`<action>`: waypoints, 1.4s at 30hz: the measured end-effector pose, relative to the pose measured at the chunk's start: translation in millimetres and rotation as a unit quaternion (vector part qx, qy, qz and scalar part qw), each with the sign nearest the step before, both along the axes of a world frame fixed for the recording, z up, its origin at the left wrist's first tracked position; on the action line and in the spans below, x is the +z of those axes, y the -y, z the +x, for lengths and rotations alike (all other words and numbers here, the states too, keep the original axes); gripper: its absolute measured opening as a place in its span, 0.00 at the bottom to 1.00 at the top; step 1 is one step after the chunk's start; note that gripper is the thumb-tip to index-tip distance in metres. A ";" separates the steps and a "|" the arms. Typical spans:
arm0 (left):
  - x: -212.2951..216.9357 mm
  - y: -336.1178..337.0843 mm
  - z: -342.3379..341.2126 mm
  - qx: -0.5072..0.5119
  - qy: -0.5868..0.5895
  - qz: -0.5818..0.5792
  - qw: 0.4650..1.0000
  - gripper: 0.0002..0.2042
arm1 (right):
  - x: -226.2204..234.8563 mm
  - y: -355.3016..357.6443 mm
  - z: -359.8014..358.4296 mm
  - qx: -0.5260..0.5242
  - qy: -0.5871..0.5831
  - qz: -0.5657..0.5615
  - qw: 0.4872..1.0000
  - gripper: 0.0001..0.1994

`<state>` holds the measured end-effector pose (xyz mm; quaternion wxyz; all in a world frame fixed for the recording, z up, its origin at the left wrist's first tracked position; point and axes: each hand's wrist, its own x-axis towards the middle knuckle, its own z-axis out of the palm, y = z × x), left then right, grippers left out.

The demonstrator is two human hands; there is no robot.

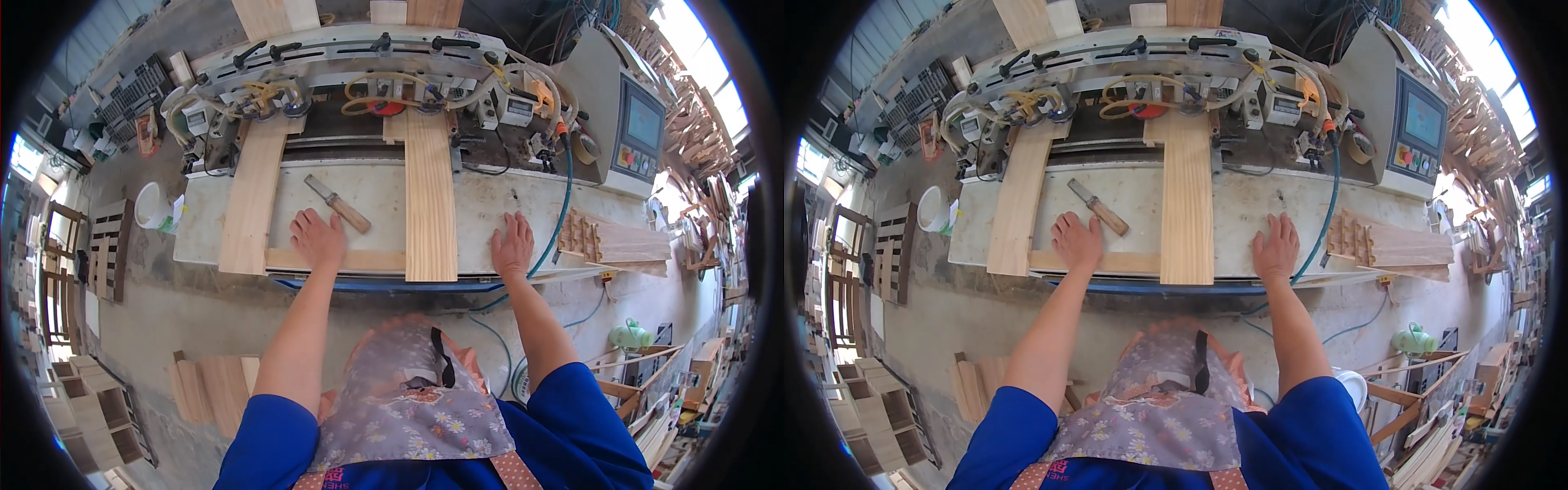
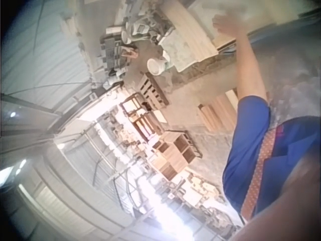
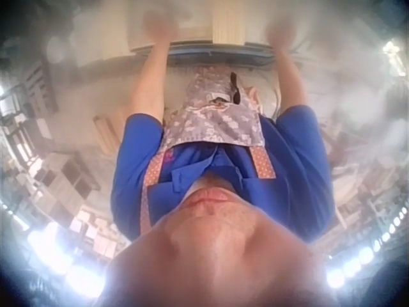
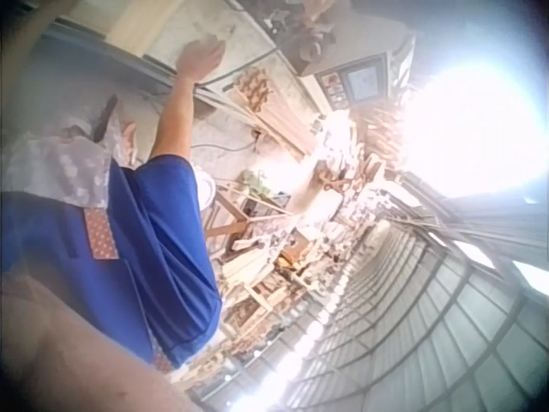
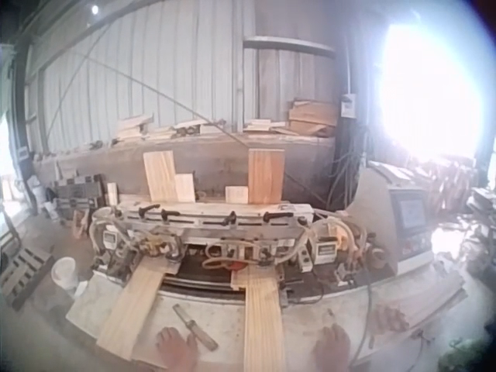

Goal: The person processes wooden boards using a woodworking machine by feeding them into the intake, positioning them for alignment, and then collecting the finished boards from a stack to repeat the process.

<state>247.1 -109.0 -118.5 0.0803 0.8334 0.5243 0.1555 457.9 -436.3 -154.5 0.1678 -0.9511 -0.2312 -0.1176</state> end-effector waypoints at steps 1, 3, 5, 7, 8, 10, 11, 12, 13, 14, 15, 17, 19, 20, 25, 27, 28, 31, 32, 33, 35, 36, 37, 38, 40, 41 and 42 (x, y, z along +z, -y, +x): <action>-1.3 0.3 -0.1 0.000 -0.001 -0.002 1.000 0.21 | -0.8 0.6 -0.5 0.000 0.003 0.001 1.000 0.25; -3.5 0.4 0.4 -0.001 -0.003 0.019 1.000 0.21 | 2.8 0.0 -1.3 0.004 0.004 0.004 1.000 0.25; -4.0 -0.4 -0.4 0.000 -0.008 0.015 1.000 0.21 | 5.3 -2.1 -1.9 0.006 0.004 0.007 1.000 0.24; -3.0 0.4 -0.9 0.002 -0.010 0.012 1.000 0.21 | 6.2 -2.6 -1.5 0.011 0.005 0.007 1.000 0.25; -3.3 1.1 -1.4 0.002 -0.018 0.014 1.000 0.21 | 4.5 -1.0 -3.3 0.010 0.004 0.005 1.000 0.25; -2.5 0.7 0.4 0.004 -0.021 0.016 1.000 0.21 | 4.9 -0.5 -2.3 0.005 0.002 -0.001 1.000 0.25; -2.2 0.2 1.1 -0.001 -0.019 0.015 1.000 0.21 | 5.9 0.0 -2.3 0.006 0.004 -0.003 1.000 0.25; -0.1 -1.2 1.1 -0.004 -0.017 0.016 1.000 0.21 | 9.3 -2.8 -2.4 0.003 -0.004 0.001 1.000 0.25; -0.7 -0.8 0.6 -0.002 -0.015 0.017 1.000 0.21 | 11.7 -4.8 -2.0 0.000 -0.011 0.005 1.000 0.24; -3.3 0.7 -0.4 0.002 -0.017 0.016 1.000 0.21 | 11.2 -3.9 -2.8 0.002 -0.010 0.006 1.000 0.24; -1.0 0.4 1.0 0.003 -0.018 0.017 1.000 0.21 | 9.8 -2.9 -5.4 -0.002 -0.005 0.000 1.000 0.24; 4.9 -1.8 2.8 0.002 -0.015 0.015 1.000 0.21 | 10.1 -6.1 -0.4 -0.009 0.000 -0.003 1.000 0.24; 2.0 3.7 -2.0 -0.003 -0.025 -0.004 1.000 0.21 | 9.7 -0.7 -2.7 0.030 0.017 0.022 0.999 0.24; 1.2 2.7 -2.3 -0.003 -0.026 -0.011 1.000 0.21 | 7.5 3.5 -8.9 0.026 0.011 0.017 0.999 0.24; 0.1 -2.0 -0.4 0.011 -0.013 0.000 1.000 0.21 | 6.8 0.4 -2.9 0.010 0.013 0.002 1.000 0.25; -3.3 0.2 -3.2 0.001 -0.009 0.023 1.000 0.21 | 6.0 0.0 -3.2 0.004 0.012 -0.008 1.000 0.25; -3.6 0.7 -3.0 -0.010 0.003 0.027 1.000 0.21 | 5.7 1.2 -3.1 0.013 0.019 -0.001 1.000 0.25; 0.8 -2.8 1.3 -0.002 0.000 0.014 1.000 0.21 | 8.5 -2.1 -2.6 0.018 0.019 0.011 1.000 0.25; -0.4 -2.5 -0.6 -0.004 -0.003 0.016 1.000 0.21 | 6.7 -1.7 -4.1 0.014 0.011 0.006 1.000 0.25; -0.7 -1.6 -0.4 -0.001 -0.004 0.016 1.000 0.21 | 7.6 -1.8 -2.4 0.010 0.007 0.001 1.000 0.25; -0.1 -1.0 -1.1 0.001 -0.003 0.018 1.000 0.21 | 6.4 -2.6 -3.1 0.006 0.007 0.003 1.000 0.25; 1.0 -0.5 -2.1 0.003 -0.005 0.008 1.000 0.21 | 6.0 -3.0 -3.3 0.005 0.006 0.001 1.000 0.25; 2.1 -0.8 -2.3 0.006 -0.008 -0.001 1.000 0.21 | 6.8 -3.1 -2.8 0.006 0.007 0.002 1.000 0.25; 2.9 -1.2 -1.3 0.007 -0.006 0.000 1.000 0.21 | 8.0 -3.5 -2.1 0.004 0.002 0.000 1.000 0.25; 3.1 2.1 0.0 0.004 -0.006 0.006 1.000 0.21 | 8.5 -2.7 -1.5 0.004 -0.002 -0.006 1.000 0.25; 4.4 -0.2 2.2 0.004 -0.004 0.005 1.000 0.21 | 7.9 -3.1 -0.7 0.004 0.004 0.004 1.000 0.25; 9.5 -0.4 2.2 0.003 -0.005 -0.001 1.000 0.21 | 5.5 -0.9 -3.9 0.007 0.004 0.011 1.000 0.25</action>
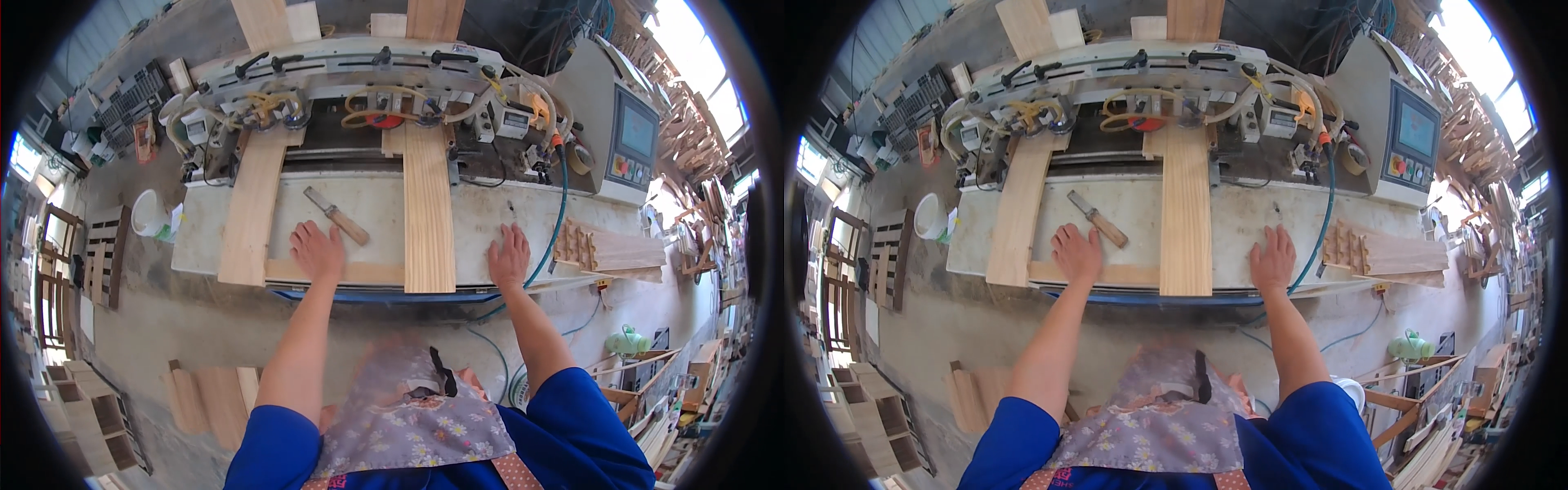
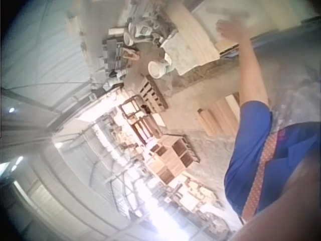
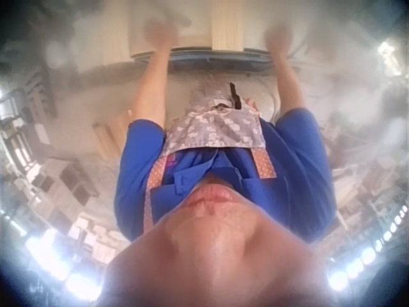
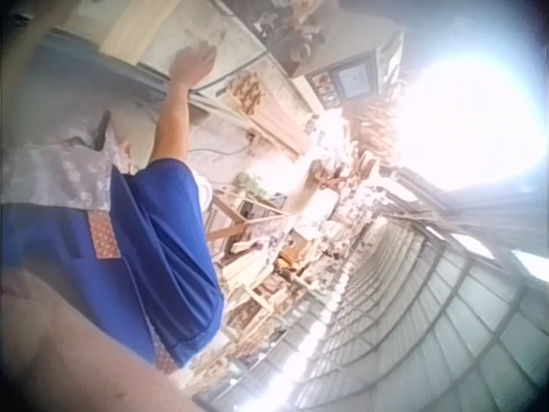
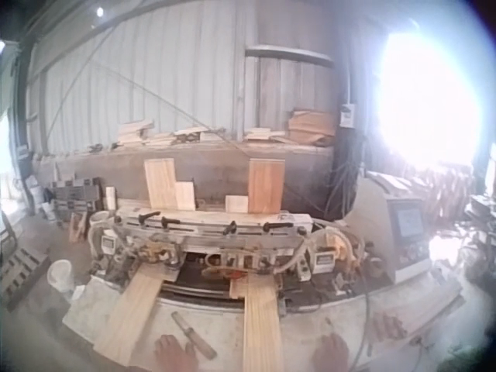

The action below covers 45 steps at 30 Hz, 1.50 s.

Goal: The person processes wooden boards using a woodworking machine by feeding them into the intake, positioning them for alignment, and then collecting the finished boards from a stack to repeat the process.

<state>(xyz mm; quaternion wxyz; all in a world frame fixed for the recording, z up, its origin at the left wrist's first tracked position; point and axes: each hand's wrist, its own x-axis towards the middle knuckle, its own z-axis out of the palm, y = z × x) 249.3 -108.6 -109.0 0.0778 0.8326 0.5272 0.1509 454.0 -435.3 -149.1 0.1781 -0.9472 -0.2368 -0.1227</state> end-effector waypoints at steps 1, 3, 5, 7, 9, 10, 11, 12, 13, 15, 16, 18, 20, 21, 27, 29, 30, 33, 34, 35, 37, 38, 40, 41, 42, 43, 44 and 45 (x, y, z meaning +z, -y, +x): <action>1.1 1.3 -1.6 -0.002 -0.001 -0.005 1.000 0.21 | -1.2 2.2 -1.6 0.002 -0.003 -0.004 1.000 0.25; -7.3 2.2 -2.4 0.002 -0.005 -0.002 1.000 0.21 | 2.2 -0.2 1.7 0.000 0.000 -0.005 1.000 0.25; -9.3 -3.1 -0.9 0.005 -0.003 0.011 1.000 0.21 | 2.1 -2.0 2.6 -0.005 -0.001 -0.008 1.000 0.25; -14.8 0.4 -5.2 0.001 0.006 0.030 1.000 0.20 | 0.9 -0.7 -0.4 -0.012 -0.009 -0.021 1.000 0.25; -14.7 -2.5 -3.9 -0.001 0.004 0.030 1.000 0.20 | 3.2 -3.6 0.1 0.006 0.003 -0.002 1.000 0.25; -13.6 -4.1 -4.3 -0.001 0.003 0.032 0.999 0.20 | 3.8 -3.4 -1.2 0.006 0.002 -0.002 1.000 0.25; -15.3 -3.5 -5.7 0.000 0.002 0.032 0.999 0.20 | 3.9 -2.3 -2.5 0.003 -0.007 -0.008 1.000 0.25; -14.9 -2.1 -4.5 0.003 0.005 0.031 0.999 0.20 | 5.2 -2.6 -1.3 0.000 -0.012 -0.013 1.000 0.25; -14.0 -2.0 -3.5 0.007 0.008 0.031 0.999 0.20 | 4.2 -2.9 -0.8 0.002 -0.009 -0.011 1.000 0.25; -9.3 -1.8 -4.5 0.004 0.001 0.015 1.000 0.21 | 0.8 -0.7 -1.4 -0.013 -0.017 -0.021 1.000 0.25; -8.2 0.4 -5.2 -0.001 -0.009 -0.004 1.000 0.22 | 0.5 0.6 -0.5 -0.009 -0.017 -0.025 0.999 0.25; -6.8 -0.3 -3.3 0.000 -0.007 -0.007 1.000 0.22 | 2.6 -0.8 2.0 0.001 -0.009 -0.013 1.000 0.26; -4.7 -0.9 -3.5 -0.001 -0.004 -0.006 1.000 0.22 | 2.8 -1.0 0.7 -0.003 -0.014 -0.017 1.000 0.26; -5.4 0.5 -4.4 0.001 -0.003 -0.008 1.000 0.21 | 2.2 -0.9 0.6 -0.011 -0.020 -0.021 1.000 0.26; -4.9 -1.2 -4.4 0.002 -0.009 -0.012 1.000 0.21 | 1.9 -3.1 1.6 -0.002 -0.019 -0.004 1.000 0.25; -3.2 -1.9 -4.2 0.003 -0.006 -0.014 1.000 0.21 | 2.5 -3.0 0.2 -0.004 -0.018 -0.006 1.000 0.25; -3.8 0.5 -3.5 0.002 -0.004 -0.012 1.000 0.21 | 3.3 -0.9 1.1 -0.003 -0.017 -0.013 1.000 0.25; -0.7 -1.8 1.0 -0.003 0.002 -0.012 1.000 0.21 | -0.2 2.4 0.0 0.008 -0.005 0.003 1.000 0.25; -1.2 -1.3 -1.5 -0.006 0.004 -0.013 1.000 0.21 | -1.9 3.7 -1.9 0.008 -0.011 -0.001 1.000 0.25; -6.7 2.0 -5.7 -0.006 -0.002 -0.016 1.000 0.21 | -2.5 3.8 -0.4 0.008 -0.007 -0.009 1.000 0.25; -8.2 -1.4 -3.5 -0.002 0.009 0.004 1.000 0.21 | 0.2 -0.4 2.6 0.007 0.004 -0.009 1.000 0.25; -8.8 -3.0 -3.4 -0.003 0.009 0.006 1.000 0.21 | -1.4 -1.1 2.5 0.004 0.003 -0.011 1.000 0.25; -12.1 -0.9 -5.5 -0.003 0.009 0.006 1.000 0.21 | -0.6 -0.3 0.7 0.001 0.000 -0.018 1.000 0.25; -13.6 -0.8 -5.1 -0.003 0.008 0.005 1.000 0.21 | 0.7 -0.4 1.1 0.002 -0.001 -0.016 1.000 0.25; -11.4 -2.3 -3.9 -0.002 0.006 0.005 1.000 0.21 | 2.9 -2.2 0.3 0.002 -0.002 -0.011 1.000 0.25; -9.6 -3.2 -3.6 -0.001 0.004 0.006 1.000 0.21 | 2.8 -2.5 -0.6 0.002 -0.003 -0.011 1.000 0.25; -8.8 -1.9 -4.7 -0.001 0.003 0.006 1.000 0.21 | 2.4 -2.1 -1.4 -0.002 -0.011 -0.016 1.000 0.25; -7.9 -0.2 -4.4 0.001 -0.001 0.001 1.000 0.21 | 2.4 -2.4 -0.9 -0.007 -0.018 -0.020 1.000 0.25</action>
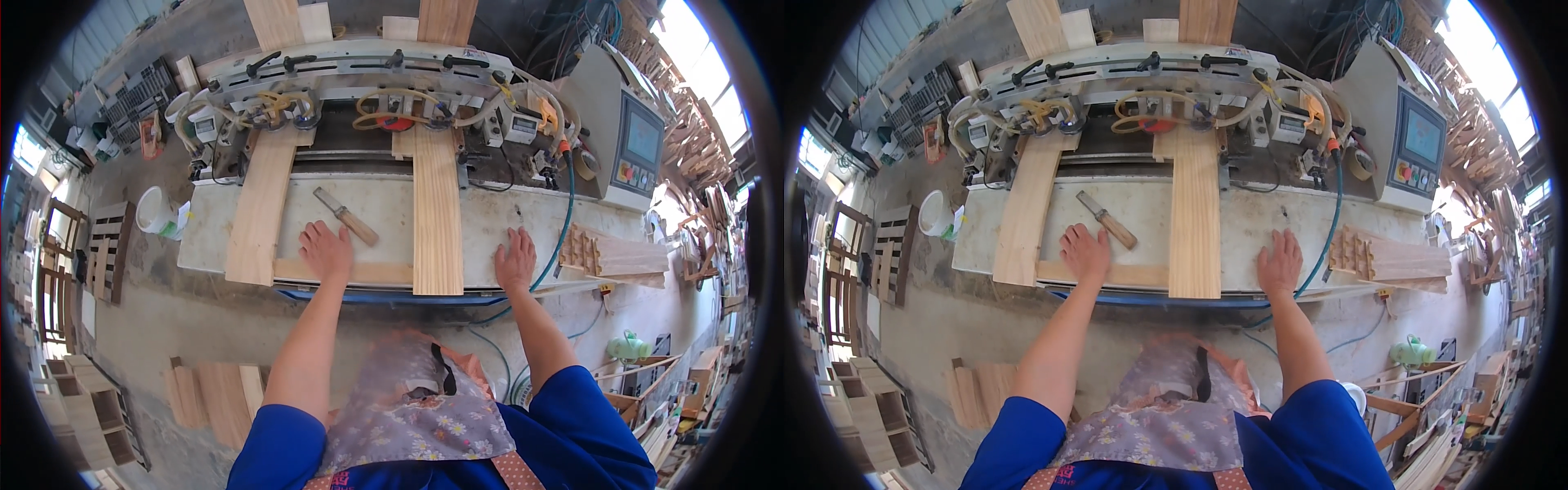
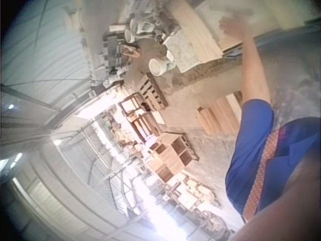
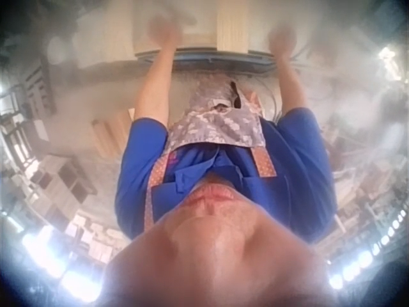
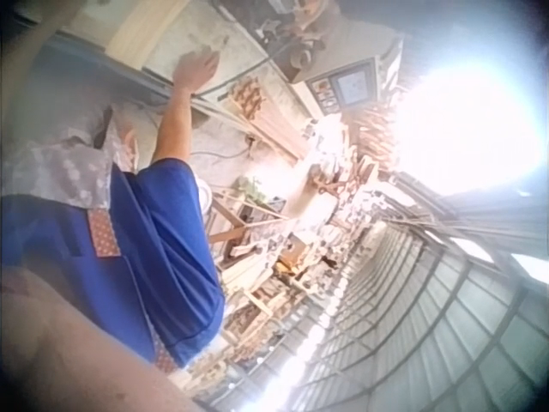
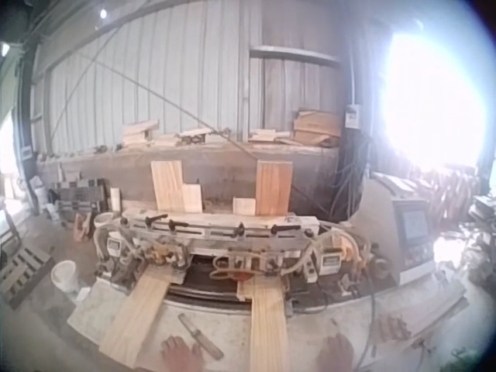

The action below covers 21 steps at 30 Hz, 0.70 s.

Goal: The person processes wooden boards using a woodworking machine by feeding them into the intake, positioning them for alignment, and then collecting the finished boards from a stack to repeat the process.

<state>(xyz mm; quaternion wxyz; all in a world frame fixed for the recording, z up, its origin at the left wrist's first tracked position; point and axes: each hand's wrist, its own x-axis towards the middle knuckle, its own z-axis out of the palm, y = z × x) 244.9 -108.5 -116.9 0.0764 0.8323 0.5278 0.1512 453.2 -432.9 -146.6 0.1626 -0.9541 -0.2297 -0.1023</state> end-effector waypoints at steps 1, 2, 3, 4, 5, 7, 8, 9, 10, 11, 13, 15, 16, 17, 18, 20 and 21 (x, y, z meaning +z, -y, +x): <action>1.4 0.2 0.0 0.002 -0.003 -0.005 1.000 0.21 | -0.3 -0.3 1.0 0.000 0.001 0.001 1.000 0.25; 3.6 -2.1 0.5 0.003 -0.002 -0.004 1.000 0.21 | -0.9 -0.7 2.2 -0.004 -0.002 0.001 1.000 0.25; 3.5 -1.1 0.4 -0.003 0.002 -0.006 1.000 0.21 | -1.5 1.5 2.5 -0.006 -0.007 -0.005 1.000 0.25; 2.3 0.0 -0.1 -0.008 0.006 -0.009 1.000 0.21 | -2.3 2.6 2.4 -0.004 -0.007 -0.009 1.000 0.25; -0.3 1.6 -1.0 -0.006 0.006 -0.013 1.000 0.21 | -2.8 3.5 2.5 0.001 -0.006 -0.007 1.000 0.25; 2.7 -2.6 2.1 0.000 -0.002 -0.019 1.000 0.21 | -1.2 0.3 4.7 0.006 0.001 0.002 1.000 0.25; 3.4 -2.0 1.2 0.000 0.000 -0.018 1.000 0.21 | -2.8 1.9 2.8 0.006 -0.003 0.002 1.000 0.26; 3.6 0.5 -0.2 0.002 0.000 -0.015 1.000 0.21 | -3.6 2.8 2.0 0.003 -0.006 0.003 1.000 0.26; 4.3 1.5 0.1 0.004 0.000 -0.012 1.000 0.20 | -4.0 2.8 3.0 0.002 -0.004 0.005 1.000 0.26; 5.4 0.3 2.6 0.002 0.002 -0.010 1.000 0.20 | -3.9 2.6 4.2 0.004 0.015 0.001 1.000 0.25; 9.6 0.3 2.9 0.003 -0.006 -0.027 1.000 0.20 | -4.9 2.9 3.9 0.004 0.030 -0.003 1.000 0.24; 8.9 0.8 2.7 0.003 -0.007 -0.024 1.000 0.21 | -4.2 2.0 4.4 -0.004 0.001 0.000 1.000 0.26; 9.4 0.4 2.5 0.006 -0.008 -0.022 1.000 0.21 | -3.5 0.8 4.4 -0.005 0.001 0.003 1.000 0.26; 10.3 -0.3 2.3 0.004 -0.007 -0.019 1.000 0.21 | -2.8 -0.3 4.3 -0.002 0.000 0.005 1.000 0.26; 10.2 0.5 2.2 0.004 -0.008 -0.020 1.000 0.21 | -2.0 0.7 4.2 0.001 -0.001 0.005 1.000 0.26; 10.0 -0.7 3.7 0.004 -0.008 -0.020 1.000 0.20 | -4.3 1.6 3.1 -0.005 0.003 0.006 1.000 0.26; 6.1 0.7 1.2 -0.002 -0.006 -0.012 1.000 0.20 | -5.2 3.4 -0.9 -0.009 0.001 0.002 1.000 0.26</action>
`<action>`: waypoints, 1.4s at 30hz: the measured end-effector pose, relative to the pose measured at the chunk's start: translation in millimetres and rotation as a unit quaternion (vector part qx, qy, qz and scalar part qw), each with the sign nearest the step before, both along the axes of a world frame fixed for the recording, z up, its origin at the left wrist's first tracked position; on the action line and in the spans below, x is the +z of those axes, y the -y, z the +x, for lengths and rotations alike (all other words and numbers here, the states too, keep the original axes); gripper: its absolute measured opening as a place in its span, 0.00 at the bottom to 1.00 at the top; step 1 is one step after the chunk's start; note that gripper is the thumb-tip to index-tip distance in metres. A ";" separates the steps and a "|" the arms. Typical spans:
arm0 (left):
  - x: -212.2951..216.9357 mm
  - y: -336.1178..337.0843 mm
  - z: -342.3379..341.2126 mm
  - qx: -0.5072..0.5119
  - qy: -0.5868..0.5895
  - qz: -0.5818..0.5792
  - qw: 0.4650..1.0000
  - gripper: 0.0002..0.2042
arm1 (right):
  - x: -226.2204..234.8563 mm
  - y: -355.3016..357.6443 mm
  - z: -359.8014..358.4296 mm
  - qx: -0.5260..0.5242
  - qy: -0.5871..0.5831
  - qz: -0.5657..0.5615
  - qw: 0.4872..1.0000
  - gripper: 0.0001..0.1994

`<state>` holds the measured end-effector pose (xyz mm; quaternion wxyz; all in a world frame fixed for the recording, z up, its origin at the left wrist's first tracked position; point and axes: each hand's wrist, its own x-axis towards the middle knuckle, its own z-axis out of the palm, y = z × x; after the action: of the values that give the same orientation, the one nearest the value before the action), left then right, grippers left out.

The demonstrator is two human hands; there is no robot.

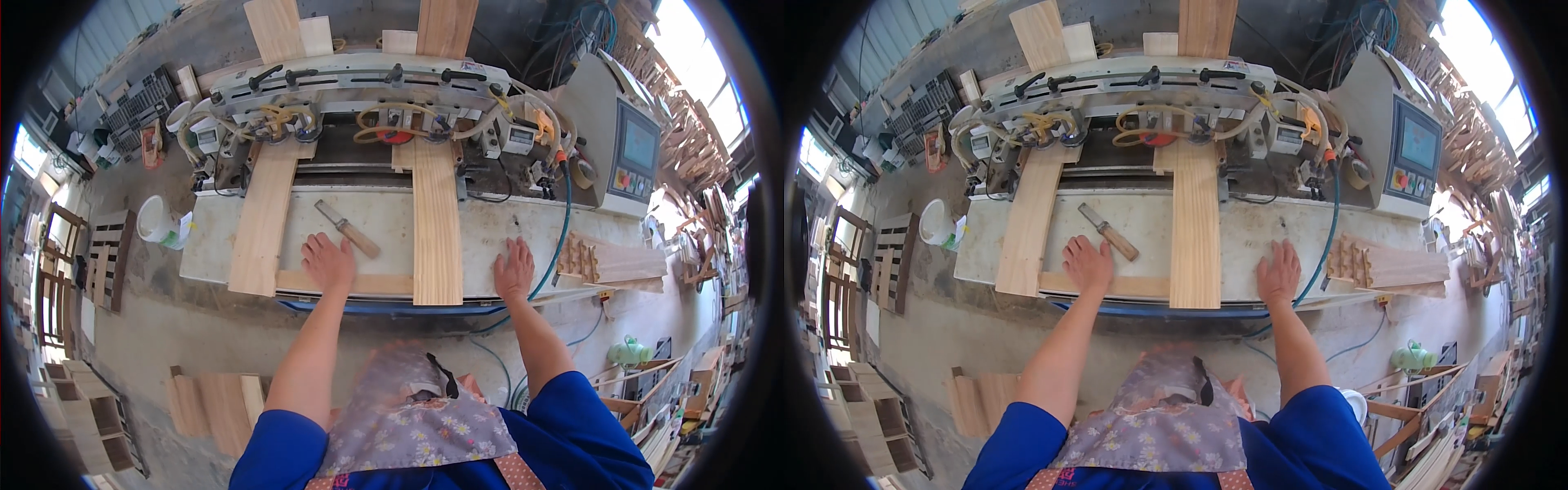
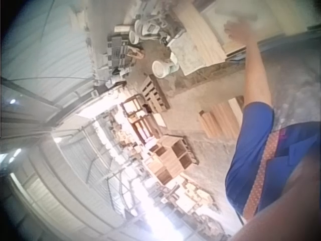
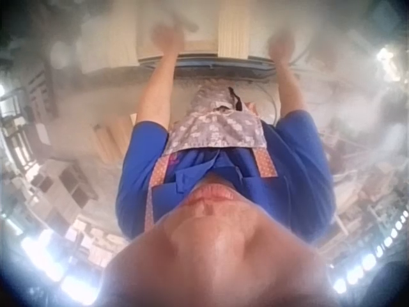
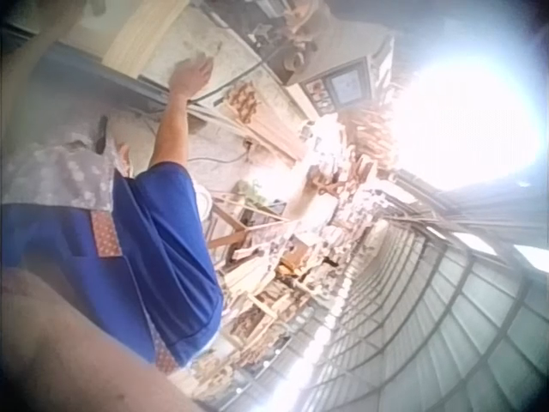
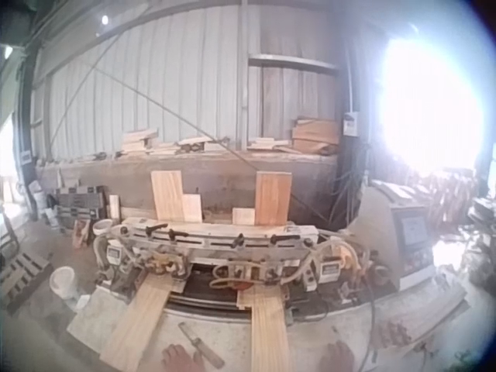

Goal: The person processes wooden boards using a woodworking machine by feeding them into the intake, positioning them for alignment, and then collecting the finished boards from a stack to repeat the process.

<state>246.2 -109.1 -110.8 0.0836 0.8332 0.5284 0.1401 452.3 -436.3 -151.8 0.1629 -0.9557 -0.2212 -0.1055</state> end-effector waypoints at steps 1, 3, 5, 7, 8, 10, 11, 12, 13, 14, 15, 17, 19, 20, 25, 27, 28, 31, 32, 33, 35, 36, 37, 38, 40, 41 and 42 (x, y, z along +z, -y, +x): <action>-3.7 1.6 -2.6 -0.005 0.002 0.008 1.000 0.20 | 0.5 0.4 0.2 0.000 -0.003 -0.004 1.000 0.26; -3.7 -1.4 0.2 -0.003 0.000 0.004 1.000 0.20 | 4.9 -2.5 4.6 0.022 0.021 0.012 0.999 0.26; -2.6 -0.5 0.5 -0.001 0.000 0.003 1.000 0.20 | 2.5 -0.9 1.9 0.018 0.019 0.007 1.000 0.26; -1.9 0.7 1.2 0.002 0.002 -0.007 1.000 0.20 | 1.4 -1.3 4.2 0.015 0.021 0.007 1.000 0.26; -3.2 -0.5 2.2 0.002 0.003 -0.006 1.000 0.20 | 1.0 -1.2 5.2 0.013 0.026 0.007 1.000 0.26; -7.1 -0.7 -0.9 -0.004 0.021 0.031 0.999 0.20 | 2.6 -1.8 3.1 0.012 0.026 0.004 1.000 0.25; -9.1 -1.3 -0.6 -0.003 0.020 0.030 0.999 0.20 | 4.9 -2.6 4.0 0.017 0.024 0.007 1.000 0.25; -3.6 -1.7 0.3 -0.004 0.018 0.017 1.000 0.20 | 5.9 -3.5 2.4 0.020 0.020 0.011 1.000 0.25; -1.1 -1.6 -0.2 -0.004 0.015 0.005 1.000 0.20 | 3.2 -2.6 1.2 0.021 0.018 0.011 1.000 0.25; -3.8 -1.0 -2.4 -0.004 0.013 0.005 1.000 0.20 | -0.3 -1.1 0.8 0.018 0.012 0.008 1.000 0.25; -5.3 0.3 -1.4 0.000 0.015 0.012 1.000 0.20 | 2.2 -0.6 3.3 0.017 0.012 0.004 1.000 0.25; -7.1 1.4 0.3 0.005 0.019 0.018 1.000 0.20 | 5.4 -1.5 3.0 0.016 0.014 0.005 1.000 0.25; -1.7 -1.2 2.6 0.004 0.009 0.004 1.000 0.20 | 5.7 -2.2 3.2 0.014 0.013 0.012 1.000 0.25; -1.1 -0.4 3.3 0.004 0.010 0.005 1.000 0.20 | 3.7 -0.8 4.9 0.013 0.016 0.007 1.000 0.25; -6.3 1.5 -2.8 0.000 0.010 0.018 1.000 0.21 | -2.4 1.2 1.6 0.023 0.028 0.004 0.999 0.25; -6.3 -1.2 -0.2 -0.001 0.008 0.012 1.000 0.21 | -0.5 -3.1 6.5 0.023 0.021 0.012 0.999 0.25; -5.8 -2.1 0.7 0.001 0.011 0.011 1.000 0.20 | 0.2 -1.9 5.5 0.023 0.019 0.012 0.999 0.25; -5.1 0.5 2.6 0.002 0.011 0.011 1.000 0.20 | 1.9 -1.0 7.4 0.016 0.013 0.000 1.000 0.25; -3.4 -0.9 4.2 0.003 0.014 0.012 1.000 0.20 | 0.6 -0.4 7.1 0.016 0.023 0.001 1.000 0.25; -3.1 0.0 1.0 -0.003 0.014 0.011 1.000 0.20 | -0.9 1.4 0.7 0.016 0.027 0.000 1.000 0.25; -8.8 1.0 -4.1 -0.009 0.009 0.009 1.000 0.20 | -1.1 -0.1 0.4 0.017 0.021 -0.001 1.000 0.25; -8.1 -2.8 -1.0 -0.003 0.011 0.012 1.000 0.20 | 4.9 -4.4 5.0 0.019 0.025 0.006 0.999 0.25; -7.3 -5.5 1.9 0.003 0.014 0.016 1.000 0.20 | 5.0 -3.9 4.9 0.019 0.027 0.008 0.999 0.25; -7.1 -4.4 1.9 0.004 0.016 0.018 1.000 0.20 | 2.7 -1.7 2.7 0.010 0.021 -0.001 1.000 0.25; -7.1 -0.5 -1.6 0.000 0.010 0.020 1.000 0.20 | 1.8 -3.4 2.1 -0.002 0.012 -0.007 1.000 0.25; -5.5 -4.4 0.8 -0.001 0.010 0.023 1.000 0.20 | 3.0 -4.4 4.6 0.014 0.021 0.010 1.000 0.25; -5.2 -3.9 0.4 -0.002 0.009 0.023 1.000 0.20 | 3.1 -1.3 2.7 0.030 0.028 0.021 0.999 0.25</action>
<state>246.6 -105.3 -116.0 0.0699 0.8345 0.5227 0.1597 455.0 -435.1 -148.7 0.1797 -0.9417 -0.2522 -0.1315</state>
